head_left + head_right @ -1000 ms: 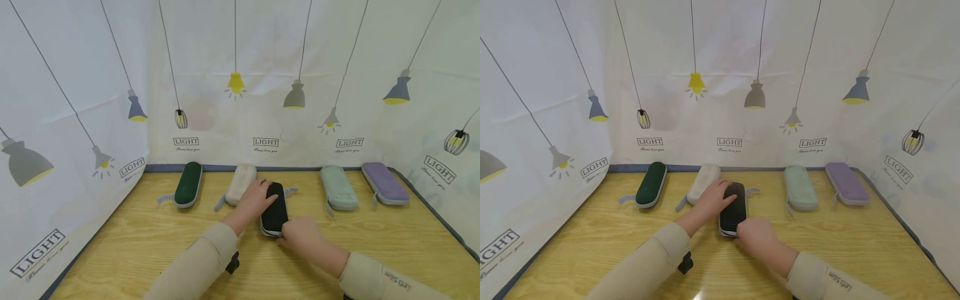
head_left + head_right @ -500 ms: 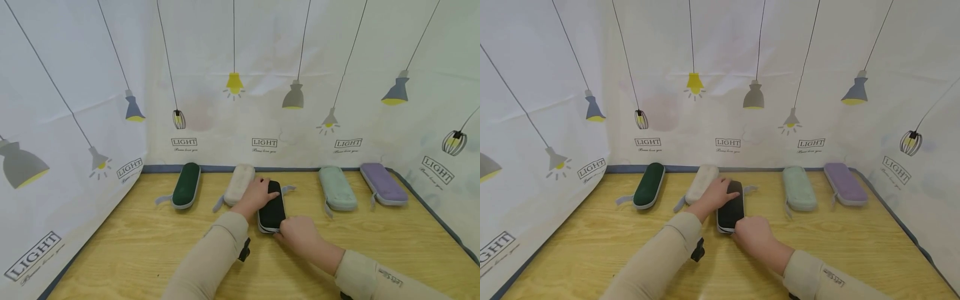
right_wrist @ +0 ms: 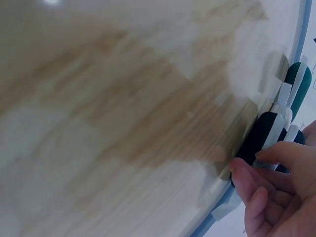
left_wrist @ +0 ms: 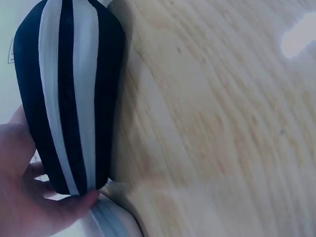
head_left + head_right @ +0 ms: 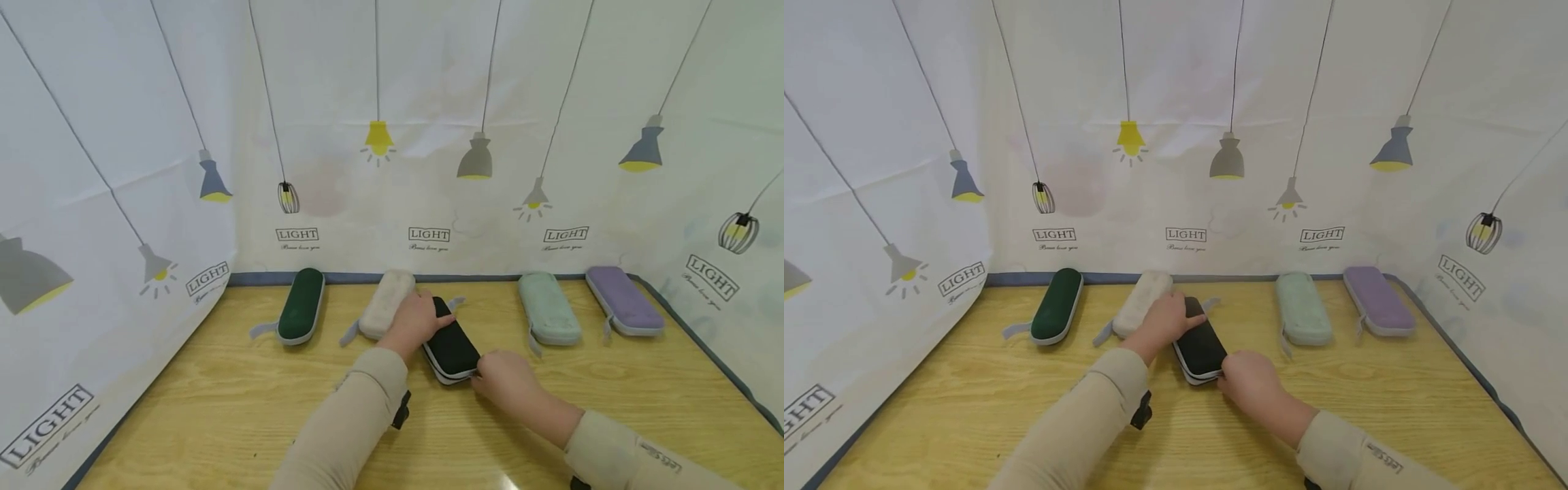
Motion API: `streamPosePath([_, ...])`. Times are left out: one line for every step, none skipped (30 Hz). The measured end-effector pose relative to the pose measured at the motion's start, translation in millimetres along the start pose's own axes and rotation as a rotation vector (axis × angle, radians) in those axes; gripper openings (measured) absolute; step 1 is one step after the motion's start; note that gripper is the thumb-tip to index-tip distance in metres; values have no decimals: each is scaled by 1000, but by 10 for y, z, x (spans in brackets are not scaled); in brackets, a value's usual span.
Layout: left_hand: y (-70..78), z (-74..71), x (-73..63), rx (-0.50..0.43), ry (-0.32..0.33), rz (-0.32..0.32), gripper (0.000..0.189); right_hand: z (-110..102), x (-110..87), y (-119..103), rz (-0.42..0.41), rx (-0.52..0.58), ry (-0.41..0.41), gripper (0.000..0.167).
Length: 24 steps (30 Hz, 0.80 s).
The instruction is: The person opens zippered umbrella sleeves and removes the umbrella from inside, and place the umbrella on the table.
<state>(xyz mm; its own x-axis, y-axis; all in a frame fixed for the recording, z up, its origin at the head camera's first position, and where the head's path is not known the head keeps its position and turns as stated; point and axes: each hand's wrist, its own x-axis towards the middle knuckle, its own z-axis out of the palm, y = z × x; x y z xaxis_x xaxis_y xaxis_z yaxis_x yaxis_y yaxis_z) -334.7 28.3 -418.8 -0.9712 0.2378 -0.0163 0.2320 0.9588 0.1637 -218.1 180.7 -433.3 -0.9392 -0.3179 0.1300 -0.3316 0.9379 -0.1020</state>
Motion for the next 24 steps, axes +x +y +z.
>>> streamPosePath([7,0,-8,0,1,-7,85,-1,-2,11,-3,7,3,37])
streamPosePath([17,-1,-16,-3,2,-14,86,-8,-5,21,-7,18,4,36])
streamPosePath([27,-7,-24,-13,0,-24,87,-13,-9,34,-19,19,8,36])
streamPosePath([36,-11,-34,-24,-2,-31,89,-21,-13,44,-30,20,9,36])
streamPosePath([44,-17,-47,-33,-9,-37,91,-29,-18,55,-41,18,7,36])
streamPosePath([50,-17,-54,-32,-16,-37,92,-35,-24,65,-53,11,6,36])
streamPosePath([55,-21,-63,-35,-25,-38,93,-42,-33,72,-64,6,2,36])
streamPosePath([58,-24,-70,-33,-36,-38,94,-48,-43,77,-78,-1,-4,35])
streamPosePath([58,-23,-76,-29,-45,-37,96,-48,-52,84,-93,-11,-8,34])
streamPosePath([58,-17,-81,-24,-57,-33,97,-51,-62,90,-102,-15,-16,33])
streamPosePath([56,-12,-82,-14,-68,-29,97,-51,-74,96,-114,-24,-17,31])
streamPosePath([53,-6,-82,-10,-77,-24,97,-52,-88,100,-125,-32,-17,29])
streamPosePath([49,1,-81,-8,-84,-19,98,-56,-102,102,-137,-34,-15,27])
streamPosePath([42,11,-78,-6,-90,-13,99,-60,-118,105,-151,-36,-13,25])
streamPosePath([35,20,-75,-6,-97,-7,100,-63,-133,108,-165,-37,-7,23])
streamPosePath([28,27,-71,-5,-106,0,100,-68,-151,111,-177,-43,1,22])
streamPosePath([20,33,-67,-8,-112,5,100,-73,-169,114,-190,-49,10,22])
streamPosePath([13,39,-66,-17,-120,10,100,-78,-188,117,-201,-48,17,22])
streamPosePath([7,43,-65,-32,-132,13,100,-84,-208,122,-211,-40,18,22])
streamPosePath([1,45,-66,-51,-144,14,100,-89,-227,127,-216,-31,17,22])
streamPosePath([-3,46,-68,-72,-154,16,99,-95,-246,133,-220,-27,17,22])
streamPosePath([-7,49,-69,-95,-163,19,99,-99,-264,139,-221,-18,14,23])
streamPosePath([-10,52,-68,-118,-172,20,99,-102,-280,146,-217,-6,7,23])
streamPosePath([-10,53,-70,-141,-184,22,99,-106,-297,153,-207,9,-6,23])
